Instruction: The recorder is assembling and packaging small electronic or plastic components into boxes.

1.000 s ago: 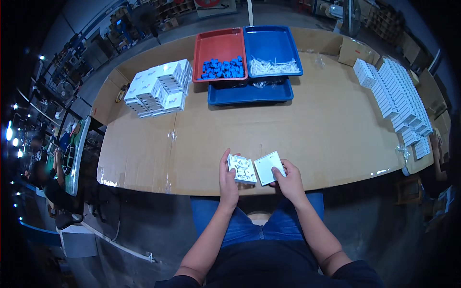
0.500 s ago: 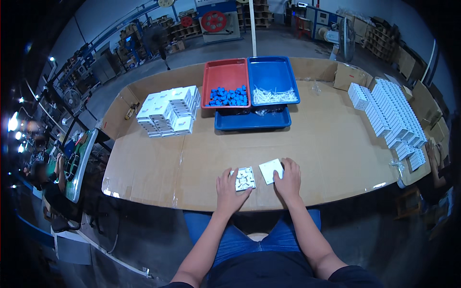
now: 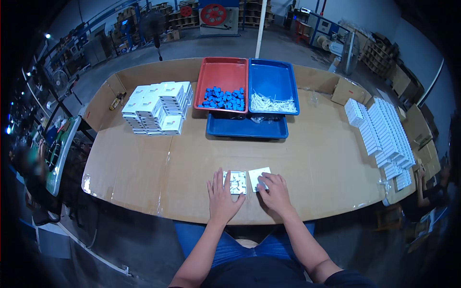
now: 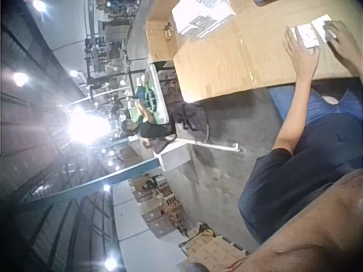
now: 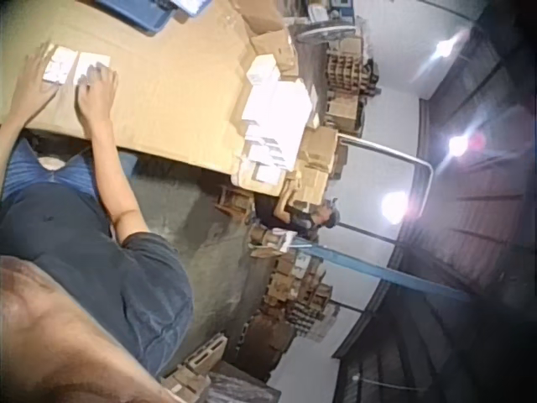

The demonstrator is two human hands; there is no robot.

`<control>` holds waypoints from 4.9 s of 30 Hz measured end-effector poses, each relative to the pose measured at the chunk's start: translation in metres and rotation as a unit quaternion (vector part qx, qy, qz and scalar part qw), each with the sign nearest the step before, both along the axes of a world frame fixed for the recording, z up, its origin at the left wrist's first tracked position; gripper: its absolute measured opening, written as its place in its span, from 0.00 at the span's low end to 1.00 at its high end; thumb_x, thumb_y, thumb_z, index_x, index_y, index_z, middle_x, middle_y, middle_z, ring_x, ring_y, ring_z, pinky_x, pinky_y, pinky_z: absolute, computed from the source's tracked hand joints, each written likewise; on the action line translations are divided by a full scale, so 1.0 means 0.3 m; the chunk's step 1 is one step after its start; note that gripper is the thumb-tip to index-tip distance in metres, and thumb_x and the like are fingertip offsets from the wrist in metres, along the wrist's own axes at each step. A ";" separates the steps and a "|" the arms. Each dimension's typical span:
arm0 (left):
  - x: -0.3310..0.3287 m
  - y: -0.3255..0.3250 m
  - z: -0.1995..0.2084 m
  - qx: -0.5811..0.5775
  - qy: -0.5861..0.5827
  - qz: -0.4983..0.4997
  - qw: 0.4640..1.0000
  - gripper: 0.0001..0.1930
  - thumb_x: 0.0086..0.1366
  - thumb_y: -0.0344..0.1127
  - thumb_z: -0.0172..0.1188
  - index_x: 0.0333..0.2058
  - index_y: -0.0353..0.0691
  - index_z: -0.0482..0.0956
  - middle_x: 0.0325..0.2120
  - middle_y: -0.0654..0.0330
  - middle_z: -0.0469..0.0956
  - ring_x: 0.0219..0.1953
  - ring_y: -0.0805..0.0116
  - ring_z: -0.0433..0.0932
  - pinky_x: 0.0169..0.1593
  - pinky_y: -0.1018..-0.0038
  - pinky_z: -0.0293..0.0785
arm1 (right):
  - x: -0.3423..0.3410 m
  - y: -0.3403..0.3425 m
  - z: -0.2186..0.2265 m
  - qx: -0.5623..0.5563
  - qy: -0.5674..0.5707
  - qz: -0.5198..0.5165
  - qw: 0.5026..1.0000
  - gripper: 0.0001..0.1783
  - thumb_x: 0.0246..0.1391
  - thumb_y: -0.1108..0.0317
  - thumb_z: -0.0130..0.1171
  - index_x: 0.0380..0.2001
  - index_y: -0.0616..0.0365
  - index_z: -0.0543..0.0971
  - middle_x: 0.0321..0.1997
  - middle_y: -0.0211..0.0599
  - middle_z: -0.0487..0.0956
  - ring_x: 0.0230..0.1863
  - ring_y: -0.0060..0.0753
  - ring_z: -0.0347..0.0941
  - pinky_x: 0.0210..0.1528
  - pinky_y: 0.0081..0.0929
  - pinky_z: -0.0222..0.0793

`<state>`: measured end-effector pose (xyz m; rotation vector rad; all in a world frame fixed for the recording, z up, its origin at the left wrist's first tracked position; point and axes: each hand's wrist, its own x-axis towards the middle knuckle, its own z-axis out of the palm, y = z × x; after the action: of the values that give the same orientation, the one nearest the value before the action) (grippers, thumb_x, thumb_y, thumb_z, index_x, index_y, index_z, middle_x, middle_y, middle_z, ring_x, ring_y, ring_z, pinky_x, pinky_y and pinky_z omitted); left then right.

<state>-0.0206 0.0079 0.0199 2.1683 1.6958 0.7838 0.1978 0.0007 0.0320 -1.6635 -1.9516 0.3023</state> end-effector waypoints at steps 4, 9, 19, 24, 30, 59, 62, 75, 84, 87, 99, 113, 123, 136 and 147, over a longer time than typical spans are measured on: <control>-0.003 0.001 0.027 0.011 -0.018 0.022 1.000 0.46 0.60 0.46 0.66 0.73 0.38 0.58 0.75 0.41 0.52 0.78 0.41 0.48 0.77 0.39 0.41 | 0.066 0.218 0.067 0.131 0.028 -0.016 0.991 0.16 0.60 0.66 0.63 0.49 0.58 0.84 0.52 0.42 0.82 0.56 0.50 0.75 0.63 0.48 0.67; 0.002 0.013 -0.004 0.006 -0.037 0.033 0.999 0.42 0.63 0.45 0.66 0.72 0.37 0.60 0.73 0.43 0.57 0.77 0.39 0.51 0.76 0.39 0.42 | 0.098 0.545 0.106 0.124 0.011 -0.025 0.992 0.18 0.62 0.63 0.63 0.52 0.57 0.83 0.52 0.44 0.81 0.55 0.52 0.75 0.60 0.46 0.68; 0.011 0.018 0.009 -0.010 -0.041 0.040 0.998 0.39 0.64 0.47 0.67 0.69 0.37 0.63 0.70 0.45 0.62 0.75 0.39 0.55 0.76 0.38 0.44 | 0.104 0.883 0.051 -0.067 -0.073 -0.051 0.994 0.28 0.69 0.45 0.55 0.58 0.55 0.83 0.55 0.51 0.80 0.59 0.55 0.74 0.64 0.50 0.68; 0.008 0.022 0.009 -0.011 -0.057 0.034 0.998 0.40 0.63 0.44 0.69 0.70 0.38 0.63 0.70 0.44 0.62 0.75 0.37 0.55 0.75 0.37 0.44 | 0.138 0.879 0.028 0.011 -0.023 -0.016 1.000 0.18 0.65 0.59 0.62 0.51 0.60 0.85 0.50 0.49 0.83 0.55 0.53 0.78 0.58 0.47 0.72; 0.004 0.023 0.020 -0.005 -0.068 0.028 0.997 0.39 0.63 0.42 0.69 0.69 0.38 0.64 0.70 0.44 0.63 0.75 0.37 0.54 0.75 0.37 0.45 | 0.138 0.781 0.086 0.005 0.300 -0.062 0.952 0.14 0.52 0.71 0.74 0.42 0.65 0.86 0.33 0.34 0.84 0.33 0.25 0.76 0.40 0.25 0.73; 0.087 0.186 0.179 -0.215 -0.556 0.051 0.801 0.10 0.76 0.34 0.61 0.47 0.31 0.81 0.31 0.68 0.82 0.31 0.85 0.76 0.35 0.83 0.72 | 0.025 0.215 0.163 -0.190 0.526 -0.033 0.829 0.05 0.67 0.74 0.61 0.40 0.65 0.83 0.33 0.35 0.87 0.31 0.15 0.77 0.36 0.17 0.72; 0.102 0.188 0.197 -0.236 -0.572 0.044 0.785 0.09 0.76 0.34 0.61 0.46 0.32 0.81 0.32 0.68 0.82 0.31 0.85 0.75 0.34 0.84 0.71 | 0.002 0.199 0.181 -0.159 0.560 0.006 0.813 0.05 0.65 0.74 0.63 0.41 0.63 0.84 0.38 0.33 0.86 0.35 0.14 0.77 0.36 0.16 0.71; 0.146 0.174 0.195 -0.250 -0.577 -0.029 0.777 0.10 0.76 0.34 0.61 0.48 0.34 0.80 0.36 0.68 0.82 0.36 0.87 0.74 0.38 0.84 0.68 | -0.002 0.201 0.163 -0.205 0.531 0.013 0.822 0.07 0.63 0.73 0.68 0.43 0.63 0.84 0.38 0.29 0.84 0.36 0.15 0.77 0.37 0.17 0.72; 0.089 0.199 0.168 -0.233 -0.507 0.026 0.830 0.13 0.80 0.36 0.54 0.45 0.31 0.82 0.31 0.68 0.79 0.31 0.86 0.71 0.36 0.84 0.68 | 0.032 0.204 0.164 -0.234 0.502 0.041 0.832 0.05 0.65 0.73 0.66 0.41 0.63 0.85 0.35 0.30 0.83 0.34 0.15 0.75 0.37 0.19 0.73; 0.111 0.187 0.183 -0.196 -0.510 0.057 0.836 0.12 0.80 0.35 0.55 0.45 0.31 0.82 0.30 0.69 0.79 0.32 0.86 0.72 0.36 0.85 0.69 | 0.011 0.204 0.172 -0.230 0.501 0.052 0.833 0.05 0.65 0.73 0.65 0.41 0.63 0.85 0.35 0.30 0.83 0.33 0.15 0.75 0.36 0.18 0.72; 0.067 0.215 0.373 0.090 -0.140 -0.075 0.983 0.27 0.57 0.41 0.76 0.54 0.41 0.81 0.46 0.58 0.82 0.52 0.57 0.78 0.64 0.58 0.63 | -0.002 0.203 0.193 -0.233 0.494 0.045 0.836 0.05 0.67 0.73 0.63 0.41 0.63 0.86 0.33 0.27 0.83 0.32 0.13 0.73 0.34 0.15 0.69; 0.052 0.231 0.294 -0.072 -0.206 -0.150 0.964 0.21 0.57 0.37 0.78 0.48 0.40 0.85 0.39 0.60 0.86 0.45 0.62 0.83 0.59 0.65 0.71 | 0.001 0.202 0.202 -0.108 0.436 0.147 0.881 0.20 0.74 0.60 0.55 0.42 0.67 0.86 0.52 0.36 0.82 0.47 0.28 0.77 0.56 0.27 0.72; 0.064 0.205 0.262 -0.272 -0.389 -0.175 0.862 0.21 0.70 0.41 0.69 0.57 0.36 0.82 0.42 0.58 0.84 0.43 0.70 0.80 0.50 0.71 0.77 | 0.010 0.203 0.226 -0.263 0.496 0.187 0.806 0.29 0.78 0.50 0.46 0.63 0.66 0.76 0.63 0.38 0.79 0.61 0.31 0.76 0.66 0.28 0.68; 0.025 0.231 0.135 -0.528 -0.545 -0.181 0.625 0.22 0.81 0.49 0.50 0.46 0.32 0.82 0.40 0.54 0.83 0.34 0.71 0.80 0.44 0.70 0.79 | 0.035 0.261 0.237 -0.358 0.450 0.246 0.781 0.37 0.76 0.38 0.39 0.65 0.58 0.78 0.36 0.32 0.82 0.37 0.23 0.73 0.47 0.26 0.72; 0.046 0.190 0.128 -0.525 -0.566 -0.186 0.608 0.20 0.84 0.44 0.43 0.54 0.31 0.76 0.40 0.56 0.82 0.44 0.68 0.82 0.53 0.70 0.78 | 0.041 0.282 0.194 -0.398 0.307 0.300 0.811 0.39 0.77 0.40 0.40 0.41 0.67 0.87 0.71 0.49 0.73 0.66 0.48 0.73 0.66 0.39 0.70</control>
<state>-0.0069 0.0650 0.0583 0.7100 0.5897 0.5357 0.2100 0.0854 0.0902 -1.0231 -1.8360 1.8588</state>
